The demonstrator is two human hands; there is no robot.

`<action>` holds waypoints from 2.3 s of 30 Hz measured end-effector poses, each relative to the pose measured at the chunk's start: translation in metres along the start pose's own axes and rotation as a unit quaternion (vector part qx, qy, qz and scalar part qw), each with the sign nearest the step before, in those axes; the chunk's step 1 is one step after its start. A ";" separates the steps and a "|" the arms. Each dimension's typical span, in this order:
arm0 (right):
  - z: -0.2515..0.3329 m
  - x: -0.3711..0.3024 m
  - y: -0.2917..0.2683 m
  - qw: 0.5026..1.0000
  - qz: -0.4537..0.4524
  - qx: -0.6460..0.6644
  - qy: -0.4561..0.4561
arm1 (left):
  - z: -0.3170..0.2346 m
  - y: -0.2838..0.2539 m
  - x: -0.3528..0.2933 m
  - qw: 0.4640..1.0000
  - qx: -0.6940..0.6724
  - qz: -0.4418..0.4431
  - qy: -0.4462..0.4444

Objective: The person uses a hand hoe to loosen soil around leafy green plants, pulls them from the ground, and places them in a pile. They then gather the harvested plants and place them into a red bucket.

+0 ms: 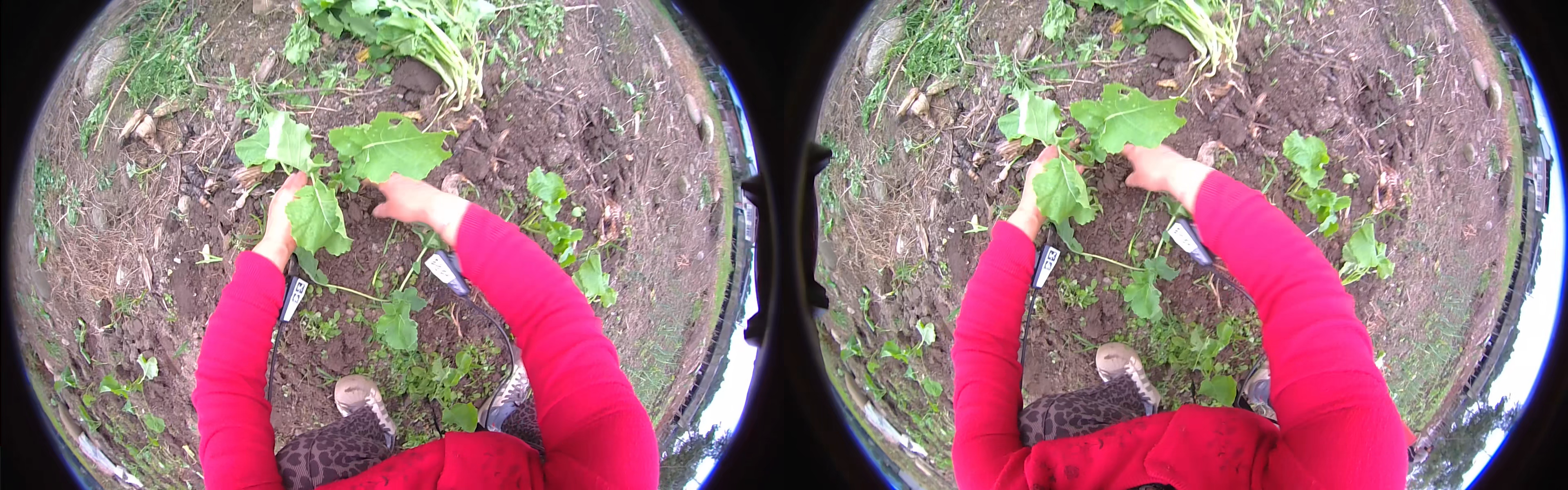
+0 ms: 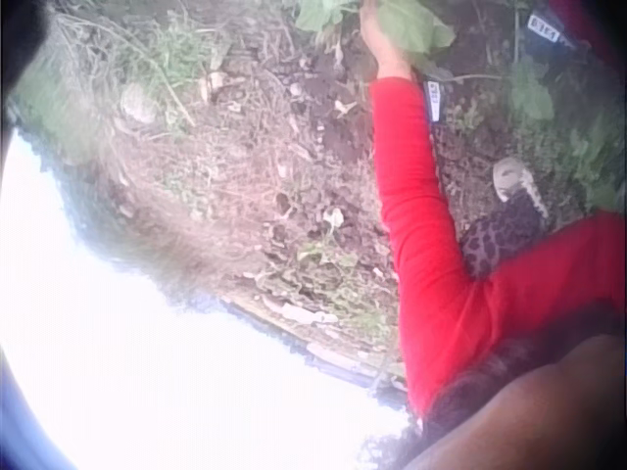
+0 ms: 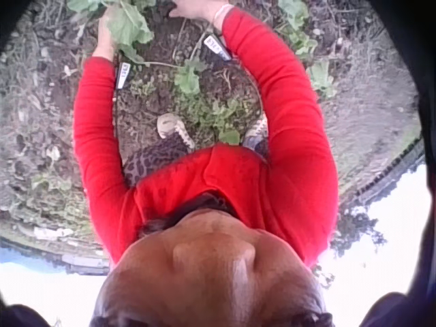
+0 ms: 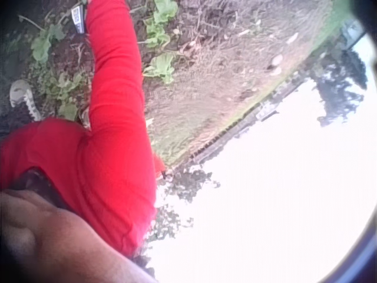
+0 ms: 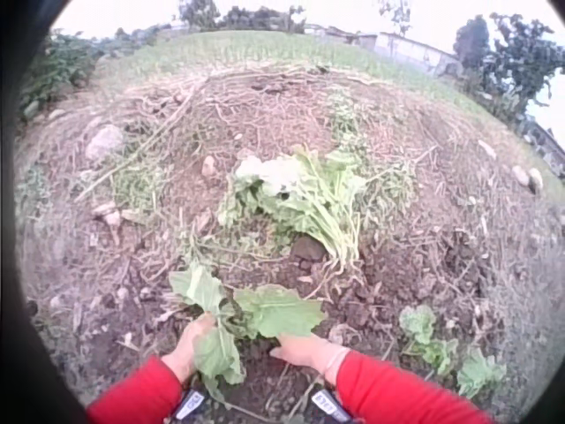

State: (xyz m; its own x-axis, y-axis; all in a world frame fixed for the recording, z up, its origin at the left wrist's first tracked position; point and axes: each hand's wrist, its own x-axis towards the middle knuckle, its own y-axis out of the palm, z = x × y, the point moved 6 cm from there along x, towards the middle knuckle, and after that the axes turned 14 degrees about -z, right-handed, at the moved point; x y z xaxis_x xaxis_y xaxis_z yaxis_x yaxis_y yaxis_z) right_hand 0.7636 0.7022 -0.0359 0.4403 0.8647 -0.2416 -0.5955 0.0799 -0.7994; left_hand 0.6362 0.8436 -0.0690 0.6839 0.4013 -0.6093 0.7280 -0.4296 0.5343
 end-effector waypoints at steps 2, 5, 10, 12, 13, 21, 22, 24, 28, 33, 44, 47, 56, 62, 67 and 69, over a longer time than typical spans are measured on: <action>-0.011 -0.015 -0.061 0.968 -0.224 -0.004 -0.109 | -0.008 -0.014 -0.006 0.995 0.057 -0.076 0.006; -0.081 -0.023 -0.129 0.887 -0.443 0.022 0.128 | -0.037 -0.002 -0.046 0.687 0.601 -0.048 0.406; -0.152 -0.002 -0.159 0.807 -0.508 0.049 0.296 | -0.036 -0.025 -0.081 0.802 0.515 -0.091 0.289; -0.165 0.017 -0.149 0.828 -0.431 0.158 0.322 | -0.035 -0.035 -0.102 0.838 0.480 -0.111 0.234; -0.169 0.023 -0.142 0.824 -0.391 0.210 0.353 | -0.036 -0.037 -0.113 0.829 0.491 -0.118 0.239; -0.143 -0.004 -0.192 0.742 -0.529 0.372 0.176 | -0.036 -0.061 -0.173 0.845 0.458 -0.163 0.224; -0.139 -0.009 -0.202 0.754 -0.535 0.336 0.179 | -0.036 -0.065 -0.178 0.845 0.456 -0.168 0.224; -0.130 -0.016 -0.213 0.753 -0.535 0.333 0.191 | -0.035 -0.074 -0.187 0.863 0.418 -0.179 0.221; -0.111 -0.020 -0.206 0.602 -0.422 0.626 0.259 | -0.039 -0.092 -0.200 0.868 0.394 -0.210 0.218; -0.091 -0.023 -0.194 0.607 -0.416 0.602 0.311 | -0.045 -0.102 -0.223 0.850 0.411 -0.224 0.242; -0.116 0.014 -0.231 0.859 -0.474 -0.042 0.189 | -0.033 -0.128 -0.256 0.829 0.447 -0.253 0.223; -0.107 0.049 -0.240 0.848 -0.504 -0.082 0.139 | -0.033 -0.134 -0.268 0.832 0.441 -0.271 0.202; -0.129 0.080 -0.256 0.889 -0.438 -0.112 0.072 | -0.037 -0.164 -0.322 0.785 0.477 -0.317 0.235; -0.070 0.036 -0.264 0.792 -0.423 0.424 0.121 | -0.076 -0.206 -0.375 0.779 0.334 -0.476 0.235; 0.139 -0.064 -0.182 0.860 -0.409 -0.135 -0.275 | -0.060 -0.160 -0.369 0.866 0.320 -0.346 0.167; 0.168 -0.082 -0.122 0.950 -0.231 0.198 -0.076 | -0.032 -0.129 -0.355 0.935 0.241 -0.231 0.118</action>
State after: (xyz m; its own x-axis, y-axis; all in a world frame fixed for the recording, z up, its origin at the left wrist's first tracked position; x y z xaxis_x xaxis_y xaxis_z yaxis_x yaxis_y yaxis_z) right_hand 0.6872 0.7046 0.1739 0.6319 0.7512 0.1910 -0.5814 0.6224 -0.5240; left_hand 0.3014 0.7829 0.0973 0.3335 0.7774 -0.5333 0.8818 -0.4573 -0.1152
